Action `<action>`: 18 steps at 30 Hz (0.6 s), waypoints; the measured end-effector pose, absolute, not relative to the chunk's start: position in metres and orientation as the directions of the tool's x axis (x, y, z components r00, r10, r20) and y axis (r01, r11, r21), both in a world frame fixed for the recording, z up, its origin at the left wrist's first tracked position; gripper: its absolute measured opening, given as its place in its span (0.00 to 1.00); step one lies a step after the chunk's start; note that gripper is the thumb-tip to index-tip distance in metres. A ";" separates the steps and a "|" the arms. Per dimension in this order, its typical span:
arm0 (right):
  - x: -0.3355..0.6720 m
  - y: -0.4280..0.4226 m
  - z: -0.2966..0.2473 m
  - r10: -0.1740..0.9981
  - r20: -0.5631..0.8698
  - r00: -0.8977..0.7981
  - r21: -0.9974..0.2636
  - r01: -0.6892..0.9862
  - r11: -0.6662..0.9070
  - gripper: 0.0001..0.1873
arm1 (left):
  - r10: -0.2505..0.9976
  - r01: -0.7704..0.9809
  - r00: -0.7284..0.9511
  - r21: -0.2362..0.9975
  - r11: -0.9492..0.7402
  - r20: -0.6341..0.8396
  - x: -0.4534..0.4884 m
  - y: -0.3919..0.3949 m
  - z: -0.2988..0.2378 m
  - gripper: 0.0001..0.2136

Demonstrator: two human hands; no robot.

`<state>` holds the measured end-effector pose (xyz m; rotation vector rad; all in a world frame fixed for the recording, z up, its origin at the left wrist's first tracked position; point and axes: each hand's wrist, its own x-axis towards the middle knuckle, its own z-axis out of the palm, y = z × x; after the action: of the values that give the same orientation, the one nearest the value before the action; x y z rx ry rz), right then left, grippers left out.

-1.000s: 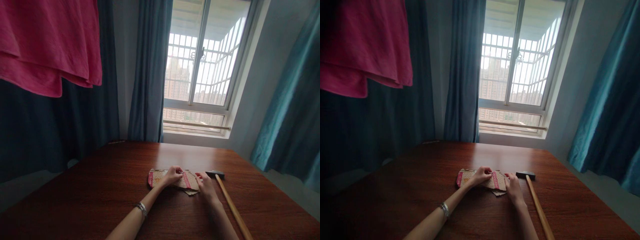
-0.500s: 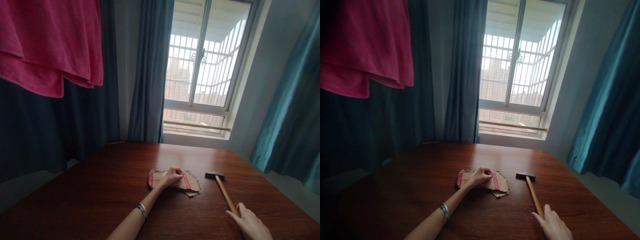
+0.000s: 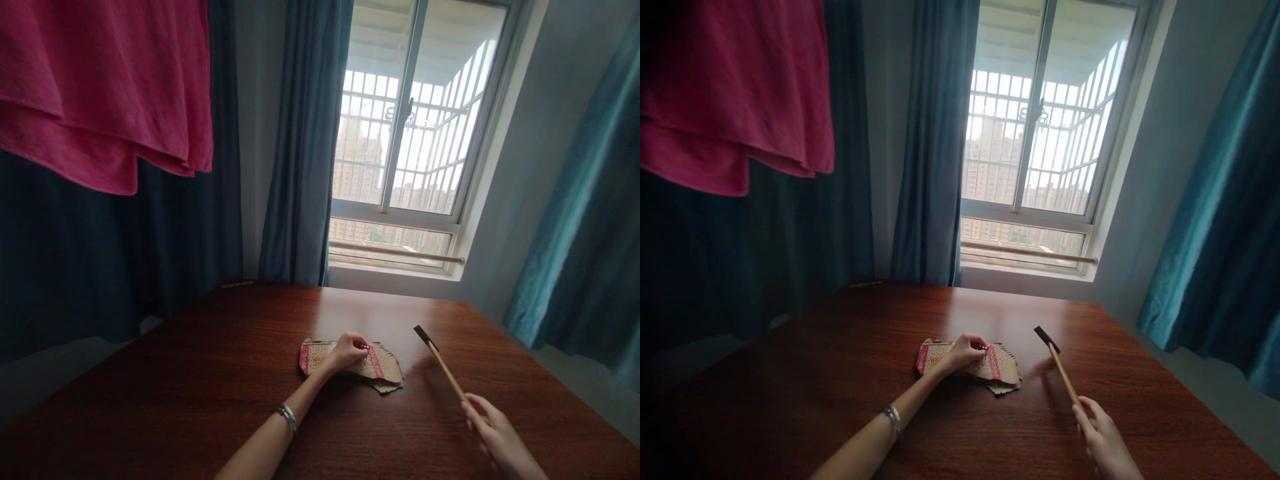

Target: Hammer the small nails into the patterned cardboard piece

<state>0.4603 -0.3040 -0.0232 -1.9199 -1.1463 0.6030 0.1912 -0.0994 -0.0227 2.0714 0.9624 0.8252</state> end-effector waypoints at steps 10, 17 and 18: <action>0.389 -0.319 0.035 0.934 -0.335 0.126 -0.928 -0.213 -0.305 0.33 | 0.810 0.357 0.526 0.796 -0.488 0.260 0.191 -0.099 -0.023 0.12; 0.373 -0.314 0.049 0.923 -0.385 0.018 -0.894 -0.256 -0.368 0.32 | 0.794 0.300 0.533 0.813 -0.500 0.292 0.192 -0.098 -0.026 0.12; 0.371 -0.314 0.050 0.923 -0.384 0.010 -0.893 -0.258 -0.368 0.32 | 0.794 0.295 0.532 0.815 -0.499 0.294 0.192 -0.098 -0.026 0.12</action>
<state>0.3714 -0.3136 0.0501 -1.3111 -0.7626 1.5478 0.1916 -0.0985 -0.0259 2.0455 0.8800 0.8785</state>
